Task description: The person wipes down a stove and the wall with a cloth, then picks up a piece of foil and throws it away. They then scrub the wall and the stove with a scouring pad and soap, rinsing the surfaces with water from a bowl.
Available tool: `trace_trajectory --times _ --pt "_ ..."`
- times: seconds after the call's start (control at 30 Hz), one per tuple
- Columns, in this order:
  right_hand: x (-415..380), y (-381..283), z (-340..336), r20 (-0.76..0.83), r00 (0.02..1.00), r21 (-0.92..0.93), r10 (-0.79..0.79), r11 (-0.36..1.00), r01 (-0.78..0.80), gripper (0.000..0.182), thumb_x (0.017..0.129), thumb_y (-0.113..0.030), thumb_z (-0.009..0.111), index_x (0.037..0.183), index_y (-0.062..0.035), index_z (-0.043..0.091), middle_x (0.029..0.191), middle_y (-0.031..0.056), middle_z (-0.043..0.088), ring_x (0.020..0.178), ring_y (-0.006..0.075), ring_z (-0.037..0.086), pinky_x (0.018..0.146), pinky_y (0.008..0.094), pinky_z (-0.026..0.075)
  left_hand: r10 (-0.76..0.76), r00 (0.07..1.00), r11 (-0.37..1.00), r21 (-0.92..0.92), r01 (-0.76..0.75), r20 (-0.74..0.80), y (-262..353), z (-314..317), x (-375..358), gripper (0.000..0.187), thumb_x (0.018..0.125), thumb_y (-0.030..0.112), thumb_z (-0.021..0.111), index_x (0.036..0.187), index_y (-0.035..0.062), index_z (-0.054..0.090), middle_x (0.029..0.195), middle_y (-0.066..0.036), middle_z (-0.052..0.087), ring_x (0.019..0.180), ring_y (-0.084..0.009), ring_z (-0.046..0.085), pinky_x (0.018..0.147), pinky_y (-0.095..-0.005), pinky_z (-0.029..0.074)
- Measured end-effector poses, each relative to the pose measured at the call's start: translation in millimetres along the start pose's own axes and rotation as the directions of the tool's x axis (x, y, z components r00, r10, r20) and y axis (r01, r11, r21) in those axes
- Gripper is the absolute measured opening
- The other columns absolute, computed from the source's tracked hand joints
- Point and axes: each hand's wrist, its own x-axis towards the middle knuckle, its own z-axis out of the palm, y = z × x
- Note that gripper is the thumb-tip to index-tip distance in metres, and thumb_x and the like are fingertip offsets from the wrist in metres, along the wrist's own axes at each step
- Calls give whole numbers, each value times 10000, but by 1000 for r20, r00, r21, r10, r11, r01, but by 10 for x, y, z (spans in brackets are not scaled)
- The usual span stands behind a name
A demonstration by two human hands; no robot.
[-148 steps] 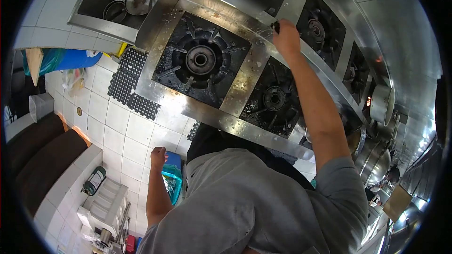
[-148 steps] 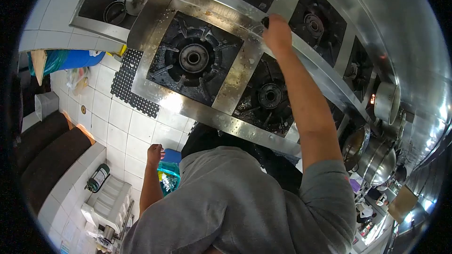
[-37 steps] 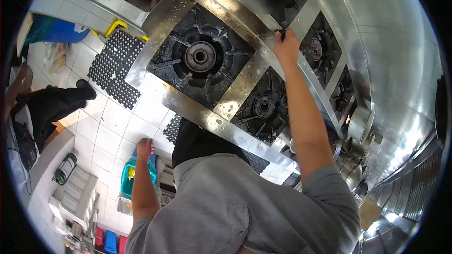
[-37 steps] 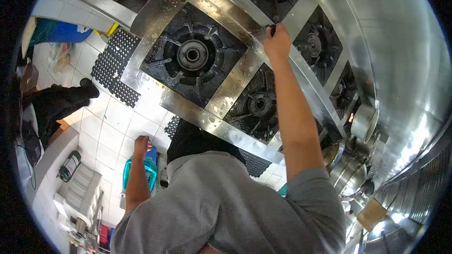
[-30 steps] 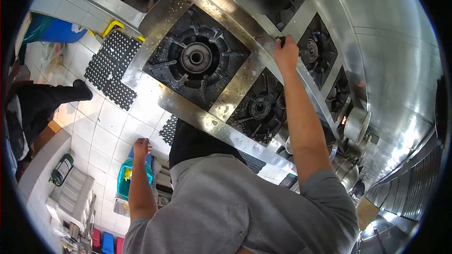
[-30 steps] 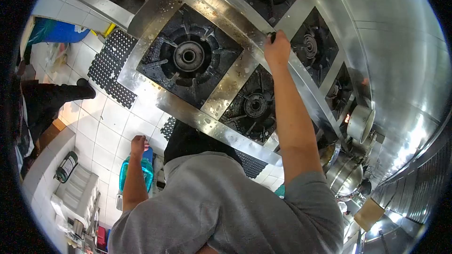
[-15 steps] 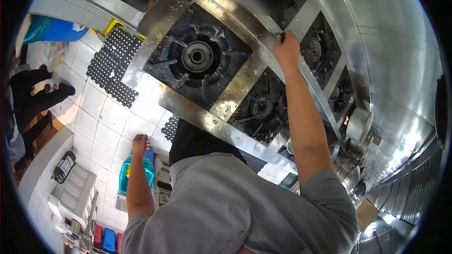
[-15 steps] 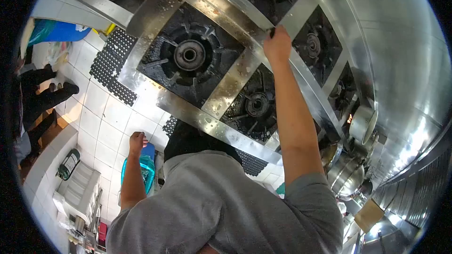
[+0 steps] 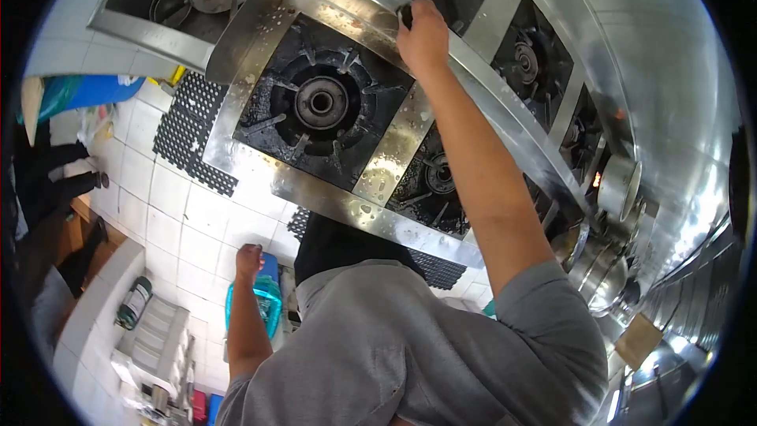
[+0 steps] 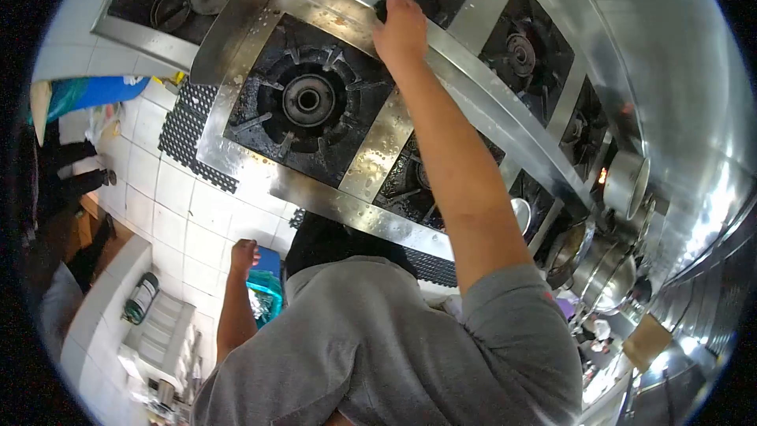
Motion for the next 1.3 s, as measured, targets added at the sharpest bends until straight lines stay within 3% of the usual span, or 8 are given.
trace_trajectory --times 0.23,0.4,0.5,0.67,0.73,0.87,1.13,1.3 --pt "-1301 1572 -1193 -101 923 -217 370 897 -384 199 931 -201 731 1017 -24 698 982 245 716 953 490 691 802 565 539 -62 980 969 247 14 187 1336 -51 -487 406 1032 356 651 867 -11 703 699 -127 708 572 -200 700 483 -317 519" --pt "-978 1032 -1093 -20 861 -19 508 861 -508 228 886 -143 734 1078 -24 712 1028 241 743 1003 462 720 858 541 569 177 837 849 351 -396 518 2987 407 -1218 483 1025 453 661 803 26 704 676 -70 718 600 -163 706 519 -305 497" --pt "-423 504 -485 -79 961 -43 266 962 -270 340 785 -7 687 1122 -26 730 1181 232 713 1147 430 687 1001 505 546 186 852 712 530 -460 490 3421 686 -1499 500 1026 448 662 814 -2 709 654 -84 702 578 -171 666 545 -320 490" --pt "-717 991 -808 -47 985 17 168 986 -168 198 873 -138 732 998 9 688 1053 254 696 1031 477 672 926 552 531 624 735 616 411 -672 265 3193 526 -1694 385 1040 307 669 855 -28 709 707 -112 708 652 -172 663 628 -349 509" --pt "-1063 1266 -1135 -49 850 -49 525 848 -527 234 795 -28 746 1024 -13 705 1114 228 725 1091 423 706 981 497 559 689 709 638 339 -691 150 3176 318 -1766 341 1056 263 659 867 -18 697 726 -90 694 663 -143 656 595 -330 498" --pt "-588 729 -535 -103 923 -44 371 925 -377 217 798 -33 741 1007 3 695 1109 256 720 1067 436 709 951 500 572 624 749 769 343 -540 -221 3097 -191 -1560 374 1082 296 640 848 8 679 694 -42 656 652 -97 625 530 -267 445" --pt "-1118 1589 -1083 -92 919 -45 384 920 -389 233 894 -124 748 1084 2 702 1048 262 699 1015 468 690 937 550 541 413 908 696 669 -261 -76 1632 -891 -794 351 1013 298 694 857 -16 708 709 -129 713 650 -228 693 642 -385 538" --pt "-552 802 -459 -114 961 -8 251 967 -254 233 863 -102 765 1046 4 668 1049 251 691 1019 482 676 924 564 536 94 986 902 431 -26 -137 948 -744 -681 338 1014 316 697 933 -13 690 743 -121 711 631 -185 698 505 -341 557"
